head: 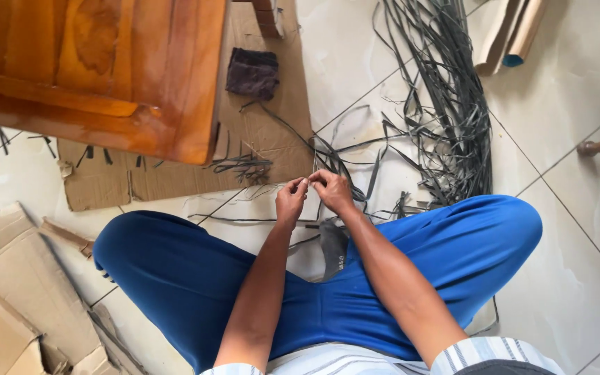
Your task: Wrapping furniture legs with plastic strips and covering the seat with cardboard for protection.
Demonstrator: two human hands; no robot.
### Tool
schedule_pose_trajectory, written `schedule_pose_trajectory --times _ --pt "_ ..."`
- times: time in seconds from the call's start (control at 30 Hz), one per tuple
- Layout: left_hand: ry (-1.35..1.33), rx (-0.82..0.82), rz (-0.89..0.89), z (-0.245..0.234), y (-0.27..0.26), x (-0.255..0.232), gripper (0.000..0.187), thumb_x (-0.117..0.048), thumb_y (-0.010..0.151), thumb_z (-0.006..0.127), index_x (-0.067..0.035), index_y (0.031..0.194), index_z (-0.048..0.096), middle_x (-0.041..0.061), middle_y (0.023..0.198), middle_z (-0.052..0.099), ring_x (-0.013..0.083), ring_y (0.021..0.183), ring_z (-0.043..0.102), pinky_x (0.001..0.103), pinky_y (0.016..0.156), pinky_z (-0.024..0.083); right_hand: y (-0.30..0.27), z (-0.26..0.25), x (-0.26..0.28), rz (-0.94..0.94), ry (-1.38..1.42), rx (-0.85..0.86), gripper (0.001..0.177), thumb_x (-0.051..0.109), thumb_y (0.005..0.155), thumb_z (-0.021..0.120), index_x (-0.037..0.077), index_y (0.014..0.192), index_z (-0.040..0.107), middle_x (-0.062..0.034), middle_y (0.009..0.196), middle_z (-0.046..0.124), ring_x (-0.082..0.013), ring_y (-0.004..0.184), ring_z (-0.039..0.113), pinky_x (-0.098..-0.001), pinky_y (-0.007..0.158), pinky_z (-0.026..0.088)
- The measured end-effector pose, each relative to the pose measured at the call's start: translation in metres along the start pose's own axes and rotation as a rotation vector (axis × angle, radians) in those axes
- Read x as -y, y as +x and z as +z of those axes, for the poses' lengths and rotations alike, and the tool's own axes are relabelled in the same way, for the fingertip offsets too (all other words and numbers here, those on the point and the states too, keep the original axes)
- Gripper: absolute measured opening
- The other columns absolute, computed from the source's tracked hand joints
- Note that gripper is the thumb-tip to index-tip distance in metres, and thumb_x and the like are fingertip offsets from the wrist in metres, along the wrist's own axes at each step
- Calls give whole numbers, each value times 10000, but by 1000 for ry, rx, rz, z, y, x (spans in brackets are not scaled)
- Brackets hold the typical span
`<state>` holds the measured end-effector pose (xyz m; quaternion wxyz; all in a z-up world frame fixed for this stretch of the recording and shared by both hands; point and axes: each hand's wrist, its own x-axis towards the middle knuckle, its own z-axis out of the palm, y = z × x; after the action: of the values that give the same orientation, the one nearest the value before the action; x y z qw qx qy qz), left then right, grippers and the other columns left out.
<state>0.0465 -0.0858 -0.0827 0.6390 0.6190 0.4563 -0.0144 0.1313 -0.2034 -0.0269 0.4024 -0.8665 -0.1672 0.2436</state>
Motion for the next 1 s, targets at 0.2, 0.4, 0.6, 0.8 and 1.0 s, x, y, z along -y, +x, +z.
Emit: schedule_pose_trajectory --times 0.2,0.4,0.6,0.8,1.0 --pt "-146 -68 -123 -8 14 25 389 -378 803 824 -116 1090 794 57 626 667 119 547 599 261 544 530 -14 10 26 14 -39 172 232 236 856 663 196 1080 620 -25 943 797 -309 1023 734 -460 917 558" --pt "-393 -60 -137 -24 -1 3 435 -262 854 829 -24 1203 725 112 726 692 85 516 549 226 475 492 -10 16 31 -61 -80 208 281 234 883 681 201 1145 585 -31 989 797 -307 1062 726 -476 926 553" --pt "-320 -132 -124 -28 7 4 407 -374 881 801 -125 1201 767 82 735 650 122 605 595 253 563 531 -17 15 51 -101 -160 322 471 264 887 675 263 1337 536 13 996 797 -276 1034 738 -466 938 551" --pt "-564 -299 -93 -41 -5 -8 244 -267 918 696 -63 1005 798 56 670 555 75 513 492 213 447 460 -20 16 49 -211 -161 264 191 303 936 666 196 1077 735 -41 840 793 -332 923 739 -478 846 563" --pt "-716 -426 -98 -58 0 0 275 -244 977 562 -78 835 729 44 618 524 75 472 481 186 411 446 -11 17 47 -186 -100 250 170 377 930 697 233 858 750 28 667 734 -239 808 689 -365 830 543"
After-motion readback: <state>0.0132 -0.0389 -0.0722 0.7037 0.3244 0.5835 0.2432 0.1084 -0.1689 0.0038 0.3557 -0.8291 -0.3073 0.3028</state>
